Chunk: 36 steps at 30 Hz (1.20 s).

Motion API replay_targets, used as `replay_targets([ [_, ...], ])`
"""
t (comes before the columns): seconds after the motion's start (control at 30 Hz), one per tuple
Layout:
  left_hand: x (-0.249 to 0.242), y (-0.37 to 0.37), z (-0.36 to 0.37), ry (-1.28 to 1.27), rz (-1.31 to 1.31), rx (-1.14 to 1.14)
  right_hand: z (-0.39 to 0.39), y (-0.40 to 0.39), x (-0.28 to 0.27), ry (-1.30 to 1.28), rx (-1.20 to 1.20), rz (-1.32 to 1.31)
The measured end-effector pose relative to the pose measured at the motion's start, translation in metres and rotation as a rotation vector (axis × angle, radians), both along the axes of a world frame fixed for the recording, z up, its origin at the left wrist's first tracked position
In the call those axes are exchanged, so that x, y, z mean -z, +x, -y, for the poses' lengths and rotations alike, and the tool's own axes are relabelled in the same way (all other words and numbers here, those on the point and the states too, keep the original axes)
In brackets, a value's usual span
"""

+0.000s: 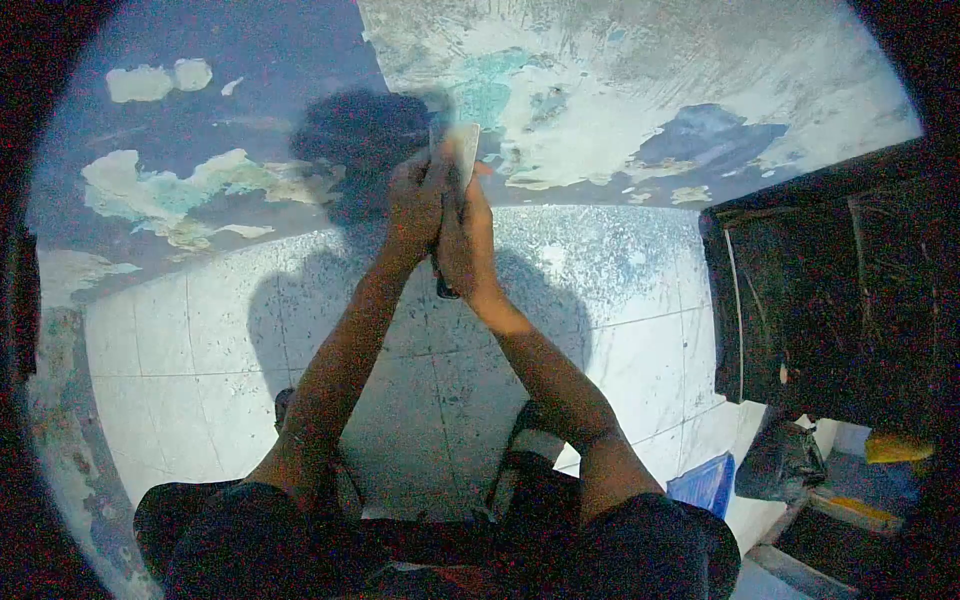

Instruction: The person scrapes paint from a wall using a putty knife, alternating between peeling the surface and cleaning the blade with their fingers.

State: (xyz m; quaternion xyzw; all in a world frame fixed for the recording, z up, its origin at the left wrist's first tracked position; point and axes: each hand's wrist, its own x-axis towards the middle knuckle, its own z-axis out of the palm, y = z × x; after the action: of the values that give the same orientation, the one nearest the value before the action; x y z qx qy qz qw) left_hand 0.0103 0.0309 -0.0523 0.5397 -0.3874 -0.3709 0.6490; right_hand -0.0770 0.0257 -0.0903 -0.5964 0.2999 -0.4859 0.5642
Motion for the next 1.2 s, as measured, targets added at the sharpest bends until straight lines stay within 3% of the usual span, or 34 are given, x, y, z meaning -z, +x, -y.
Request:
replay_targets([
  [0.17, -0.031, -0.002, -0.002, -0.056, 0.118, -0.039, 0.003, 0.002, -0.02, 0.057, 0.018, 0.002],
  [0.33, -0.018, -0.003, 0.001, -0.036, 0.142, -0.066, 0.008, -0.003, -0.016, -0.117, 0.028, -0.083],
  [0.47, -0.002, -0.003, 0.003, 0.01, 0.1, -0.055, 0.001, 0.0, 0.001, -0.055, 0.014, 0.034],
  [0.6, 0.008, -0.002, -0.003, 0.014, 0.04, -0.039, -0.003, -0.003, -0.001, -0.034, 0.018, -0.081],
  [0.67, 0.005, 0.003, 0.0, 0.014, 0.129, -0.04, -0.005, -0.003, -0.01, -0.069, 0.018, -0.138],
  [0.77, 0.001, 0.0, 0.002, 0.02, 0.011, -0.03, -0.008, 0.001, -0.017, 0.049, -0.007, -0.01],
  [0.87, -0.018, 0.004, 0.001, -0.008, 0.235, -0.091, -0.008, 0.002, -0.029, 0.084, 0.027, -0.056],
  [1.2, -0.035, -0.001, -0.005, 0.026, 0.135, -0.082, -0.01, 0.007, -0.04, 0.131, 0.004, 0.066],
])
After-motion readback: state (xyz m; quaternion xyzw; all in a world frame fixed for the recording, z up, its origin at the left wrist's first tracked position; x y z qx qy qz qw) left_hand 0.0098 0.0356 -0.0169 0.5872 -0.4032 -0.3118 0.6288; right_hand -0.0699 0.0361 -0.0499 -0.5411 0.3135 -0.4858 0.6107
